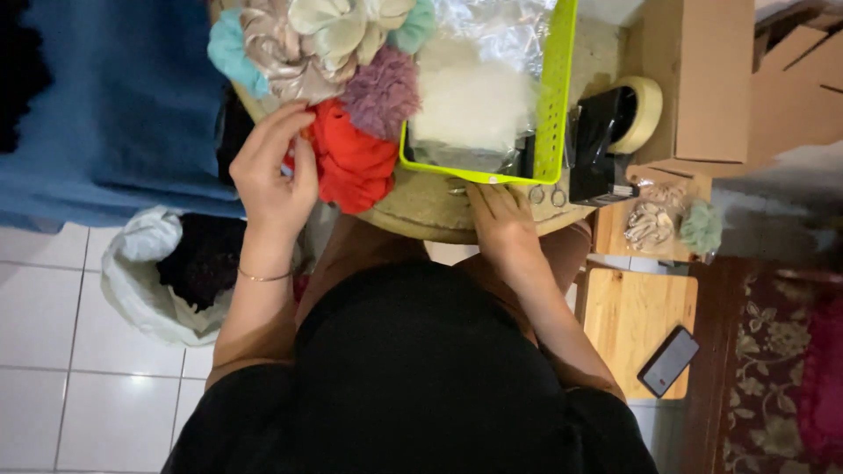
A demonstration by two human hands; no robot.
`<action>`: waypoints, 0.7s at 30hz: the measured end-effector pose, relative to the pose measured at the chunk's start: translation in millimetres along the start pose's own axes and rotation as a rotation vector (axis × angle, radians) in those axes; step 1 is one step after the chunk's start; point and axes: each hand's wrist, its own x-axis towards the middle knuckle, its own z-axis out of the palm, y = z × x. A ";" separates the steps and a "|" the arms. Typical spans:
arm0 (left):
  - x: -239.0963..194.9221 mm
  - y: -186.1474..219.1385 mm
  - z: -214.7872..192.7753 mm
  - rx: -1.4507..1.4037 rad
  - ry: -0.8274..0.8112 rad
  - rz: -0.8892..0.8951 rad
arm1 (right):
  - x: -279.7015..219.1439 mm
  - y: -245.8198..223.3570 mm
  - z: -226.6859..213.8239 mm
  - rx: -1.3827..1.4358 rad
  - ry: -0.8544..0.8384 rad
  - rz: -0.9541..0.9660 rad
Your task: Inspecting fabric scrunchies and packaging them into individual plastic bags sealed with tape.
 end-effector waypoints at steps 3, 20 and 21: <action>1.7 9.7 -10.4 0.042 0.039 -0.038 | -14.1 2.6 25.2 -0.051 0.113 -0.022; 32.7 8.9 -28.9 0.021 -0.011 -0.042 | -7.6 6.9 9.9 0.362 -0.165 0.232; 39.7 7.1 -28.2 -0.003 -0.036 -0.006 | -6.8 7.1 5.3 0.498 -0.199 0.265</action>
